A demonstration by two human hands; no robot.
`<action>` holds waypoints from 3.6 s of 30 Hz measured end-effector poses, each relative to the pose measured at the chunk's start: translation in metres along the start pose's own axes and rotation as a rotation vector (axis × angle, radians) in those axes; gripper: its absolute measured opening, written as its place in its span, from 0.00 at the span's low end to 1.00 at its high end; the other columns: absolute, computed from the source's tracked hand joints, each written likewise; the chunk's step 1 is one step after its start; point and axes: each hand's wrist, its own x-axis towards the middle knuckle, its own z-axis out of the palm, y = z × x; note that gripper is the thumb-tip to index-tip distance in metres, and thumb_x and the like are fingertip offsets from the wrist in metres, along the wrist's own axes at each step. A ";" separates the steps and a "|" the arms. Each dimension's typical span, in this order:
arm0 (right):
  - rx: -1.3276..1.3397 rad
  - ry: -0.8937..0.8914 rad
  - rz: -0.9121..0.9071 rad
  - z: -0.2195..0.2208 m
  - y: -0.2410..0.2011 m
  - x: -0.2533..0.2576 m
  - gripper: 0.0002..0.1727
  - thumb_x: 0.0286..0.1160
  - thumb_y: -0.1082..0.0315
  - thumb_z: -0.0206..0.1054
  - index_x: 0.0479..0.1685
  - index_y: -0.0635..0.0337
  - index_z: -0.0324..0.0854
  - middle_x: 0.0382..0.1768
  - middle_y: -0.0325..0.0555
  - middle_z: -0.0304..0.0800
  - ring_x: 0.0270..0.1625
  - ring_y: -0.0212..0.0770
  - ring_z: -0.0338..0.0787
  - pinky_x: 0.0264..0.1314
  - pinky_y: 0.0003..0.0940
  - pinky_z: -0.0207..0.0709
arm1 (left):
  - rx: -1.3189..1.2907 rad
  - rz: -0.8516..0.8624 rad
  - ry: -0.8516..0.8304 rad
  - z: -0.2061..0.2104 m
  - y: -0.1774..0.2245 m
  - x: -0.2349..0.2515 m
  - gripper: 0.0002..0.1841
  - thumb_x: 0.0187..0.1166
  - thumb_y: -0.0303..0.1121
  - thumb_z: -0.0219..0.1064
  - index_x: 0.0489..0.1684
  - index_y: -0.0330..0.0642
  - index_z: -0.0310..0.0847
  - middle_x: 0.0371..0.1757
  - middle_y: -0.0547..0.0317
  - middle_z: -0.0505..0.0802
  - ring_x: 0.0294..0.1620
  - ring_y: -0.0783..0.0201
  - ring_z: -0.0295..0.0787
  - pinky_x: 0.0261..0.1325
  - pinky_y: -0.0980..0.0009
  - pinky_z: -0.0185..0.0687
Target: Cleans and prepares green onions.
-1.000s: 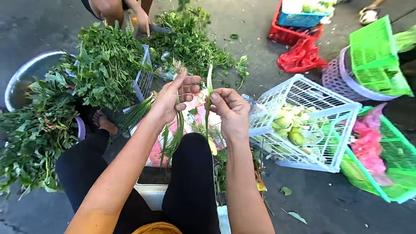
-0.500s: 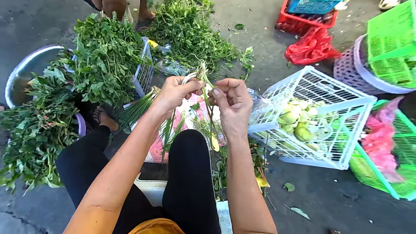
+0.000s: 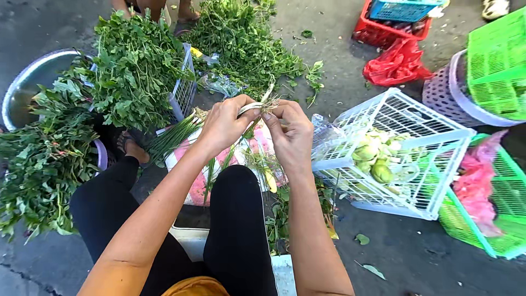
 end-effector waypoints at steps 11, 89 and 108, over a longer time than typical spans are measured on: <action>0.273 -0.152 0.144 -0.004 -0.004 0.020 0.12 0.89 0.61 0.58 0.44 0.58 0.83 0.67 0.45 0.77 0.62 0.35 0.87 0.53 0.33 0.91 | -0.680 0.019 -0.029 0.008 -0.017 0.002 0.10 0.76 0.27 0.72 0.51 0.37 0.81 0.39 0.65 0.89 0.33 0.79 0.81 0.35 0.83 0.75; 0.869 -0.263 1.127 0.179 0.224 -0.082 0.07 0.81 0.70 0.67 0.52 0.58 0.82 0.34 0.37 0.90 0.25 0.28 0.87 0.24 0.22 0.84 | -0.291 -0.569 -0.474 0.144 -0.267 0.028 0.21 0.94 0.38 0.51 0.77 0.41 0.79 0.59 0.50 0.93 0.64 0.59 0.87 0.71 0.55 0.78; -0.191 -0.377 1.072 0.179 0.265 -0.156 0.21 0.91 0.54 0.56 0.64 0.63 0.82 0.52 0.60 0.88 0.48 0.57 0.89 0.53 0.62 0.80 | -0.064 -0.932 -0.365 0.120 -0.294 -0.044 0.19 0.93 0.43 0.55 0.73 0.47 0.82 0.40 0.49 0.90 0.29 0.55 0.83 0.30 0.58 0.79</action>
